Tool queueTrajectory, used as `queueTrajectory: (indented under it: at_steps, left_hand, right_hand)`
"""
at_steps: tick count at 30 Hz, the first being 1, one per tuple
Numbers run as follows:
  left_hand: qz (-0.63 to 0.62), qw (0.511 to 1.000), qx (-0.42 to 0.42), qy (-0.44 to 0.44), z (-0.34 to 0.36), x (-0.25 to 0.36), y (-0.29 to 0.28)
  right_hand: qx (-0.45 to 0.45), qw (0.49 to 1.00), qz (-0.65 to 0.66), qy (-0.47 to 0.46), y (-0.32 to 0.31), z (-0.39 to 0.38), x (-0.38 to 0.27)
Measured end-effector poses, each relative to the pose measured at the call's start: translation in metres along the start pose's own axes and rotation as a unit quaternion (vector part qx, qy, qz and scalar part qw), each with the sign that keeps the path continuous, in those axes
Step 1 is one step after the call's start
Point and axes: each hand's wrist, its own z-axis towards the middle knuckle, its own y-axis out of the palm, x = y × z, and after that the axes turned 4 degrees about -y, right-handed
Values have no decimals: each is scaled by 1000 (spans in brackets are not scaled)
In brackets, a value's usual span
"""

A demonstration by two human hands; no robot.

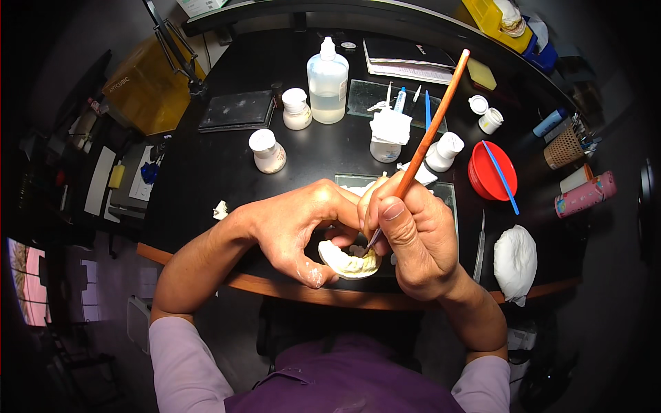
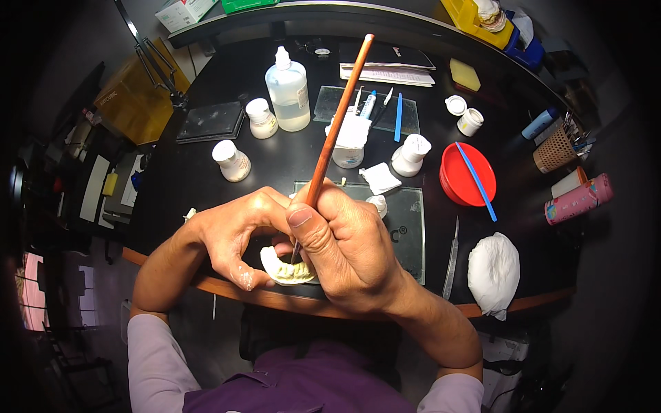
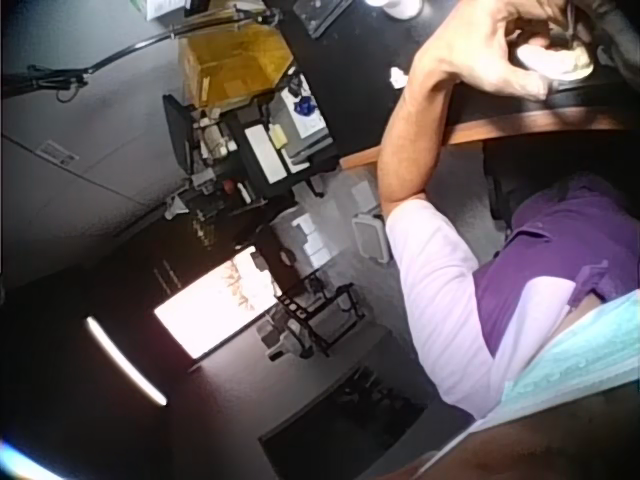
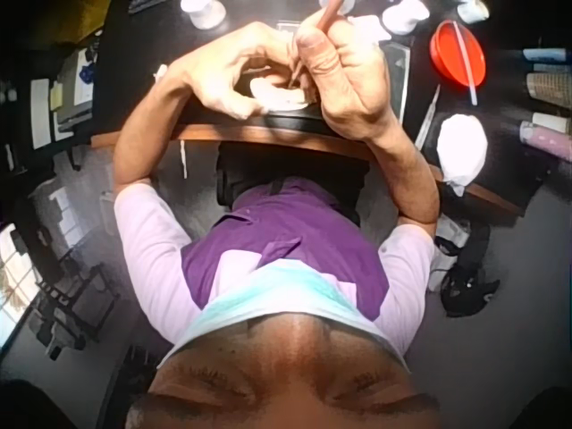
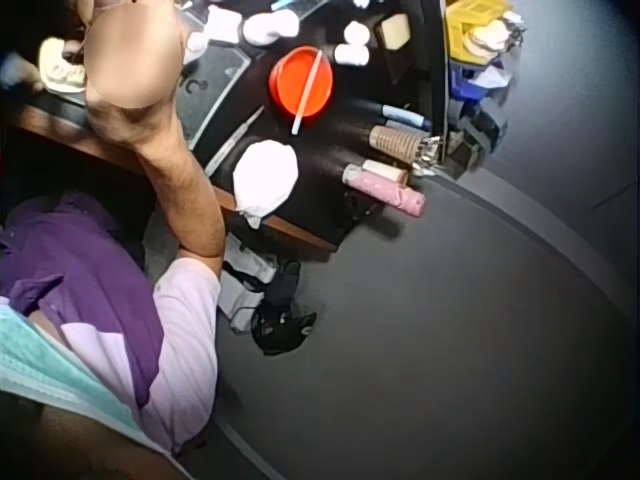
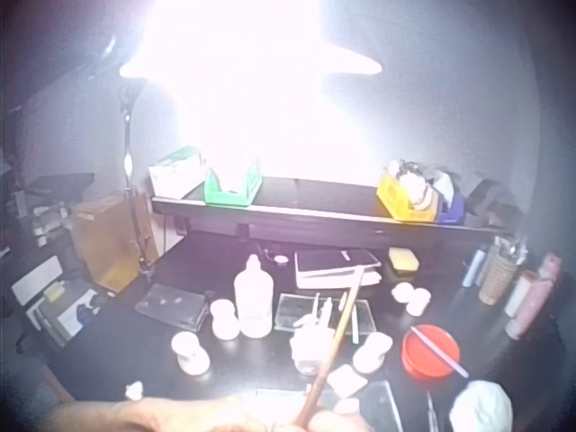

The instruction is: The person applies a liquid material from a glass plate to a dental bridge using a small brush, then uses a metal tool to refine the surface of the bridge.

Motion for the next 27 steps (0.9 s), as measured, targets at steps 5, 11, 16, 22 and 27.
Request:
queueTrajectory:
  at_steps: [5, 11, 16, 22, 27]
  left_hand:
    - [1, 1000, -4, 14, 4, 6, 0]
    - [-9, 1000, -5, 13, 1, 5, -1]
    - [-7, 1000, -5, 15, 1, 3, 0]
    - [2, 1000, -4, 15, 1, 1, -1]
    - [-7, 1000, 1, 9, 1, 2, 0]
  right_hand:
    - [-6, 1000, 0, 4, -2, -1, 0]
    - [8, 1000, 4, 9, 0, -1, -1]
    - [13, 1000, -4, 11, 1, -1, -2]
    - [7, 1000, -12, 4, 0, -1, -1]
    - [14, 1000, -19, 0, 2, -1, -1]
